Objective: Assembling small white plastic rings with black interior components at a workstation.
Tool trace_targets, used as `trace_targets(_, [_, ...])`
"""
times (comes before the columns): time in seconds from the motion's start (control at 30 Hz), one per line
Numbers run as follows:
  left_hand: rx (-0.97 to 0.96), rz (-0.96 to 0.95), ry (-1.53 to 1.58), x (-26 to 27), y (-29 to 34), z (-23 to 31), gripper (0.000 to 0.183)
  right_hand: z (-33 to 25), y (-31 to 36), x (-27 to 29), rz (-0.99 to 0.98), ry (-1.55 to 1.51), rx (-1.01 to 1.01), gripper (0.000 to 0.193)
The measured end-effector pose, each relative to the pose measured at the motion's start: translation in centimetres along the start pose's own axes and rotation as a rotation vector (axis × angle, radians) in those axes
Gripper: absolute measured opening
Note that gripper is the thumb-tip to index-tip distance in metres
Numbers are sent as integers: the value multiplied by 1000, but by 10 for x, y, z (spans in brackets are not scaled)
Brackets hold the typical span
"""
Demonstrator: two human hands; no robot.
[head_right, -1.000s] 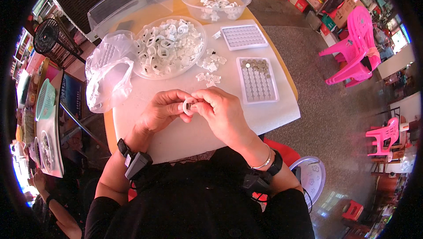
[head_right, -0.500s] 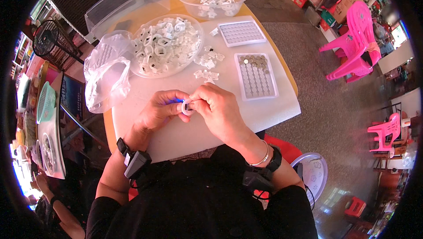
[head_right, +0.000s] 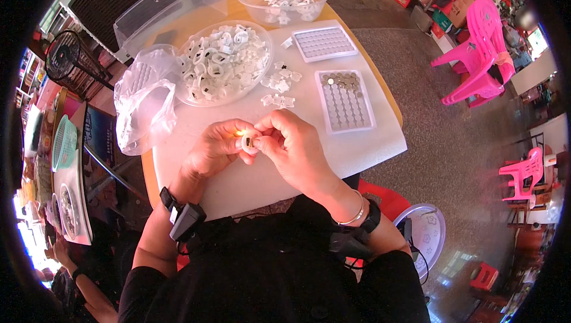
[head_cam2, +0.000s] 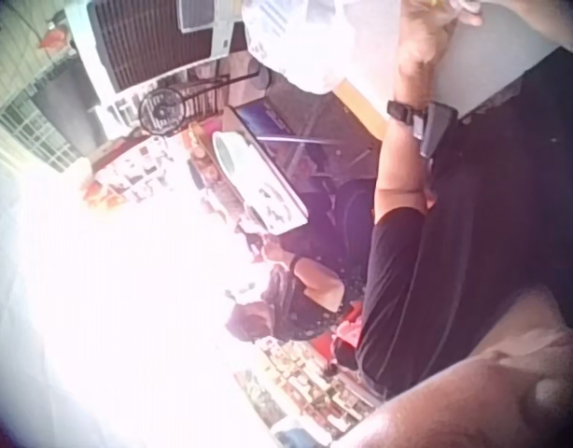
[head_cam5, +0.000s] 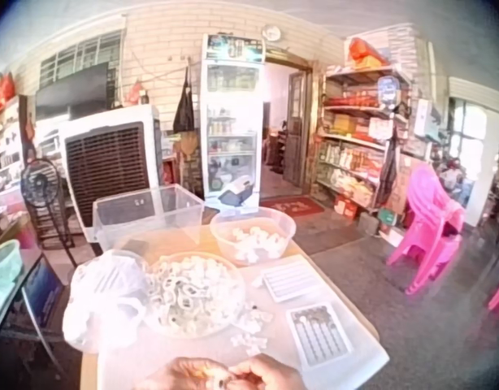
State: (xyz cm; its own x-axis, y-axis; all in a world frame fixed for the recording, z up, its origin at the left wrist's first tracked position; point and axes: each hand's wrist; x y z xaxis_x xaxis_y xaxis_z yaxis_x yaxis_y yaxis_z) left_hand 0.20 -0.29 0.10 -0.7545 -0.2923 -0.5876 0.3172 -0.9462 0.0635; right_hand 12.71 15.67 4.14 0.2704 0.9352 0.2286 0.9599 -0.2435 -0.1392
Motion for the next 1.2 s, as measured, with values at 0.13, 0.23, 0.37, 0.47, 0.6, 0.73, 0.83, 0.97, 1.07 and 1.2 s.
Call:
trace_targets(0.13, [24,46,-54,-3,0,1,28,4,-1,-5,71,2,43,10])
trace_targets(0.23, [28,57,-30,-5,0,2,27,2,0,-8,132,54,135,11])
trace_targets(0.37, [11,71,-25,-6,0,2,27,-5,4,-6,100,250,252,19])
trace_targets(0.47, [5,65,-88,-6,0,2,30,-4,5,-10,160,285,295,17])
trace_targets(0.6, [5,73,-59,-4,0,0,28,4,4,-13,198,354,385,19])
trace_targets(0.73, [2,89,-70,-2,0,-1,26,7,4,-15,202,368,395,20])
trace_targets(0.83, [-7,82,-66,1,0,-3,25,6,3,-16,206,379,406,20])
trace_targets(0.97, [-4,120,-52,-2,-1,-1,25,4,3,-17,217,372,373,19])
trace_targets(1.07, [-42,126,-73,-3,-1,-1,26,1,7,-19,243,298,326,27])
trace_targets(1.2, [-46,97,-96,-2,-1,0,26,3,6,-20,224,400,432,27])
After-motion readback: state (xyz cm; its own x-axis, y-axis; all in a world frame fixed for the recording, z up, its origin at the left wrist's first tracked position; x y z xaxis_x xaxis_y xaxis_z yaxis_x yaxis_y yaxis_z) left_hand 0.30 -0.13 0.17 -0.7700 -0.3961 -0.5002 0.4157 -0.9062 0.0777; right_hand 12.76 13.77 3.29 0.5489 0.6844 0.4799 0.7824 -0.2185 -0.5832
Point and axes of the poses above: each hand's wrist, its own y-axis away from the middle knuckle, its own x-axis out of the back of the hand, z = x × y
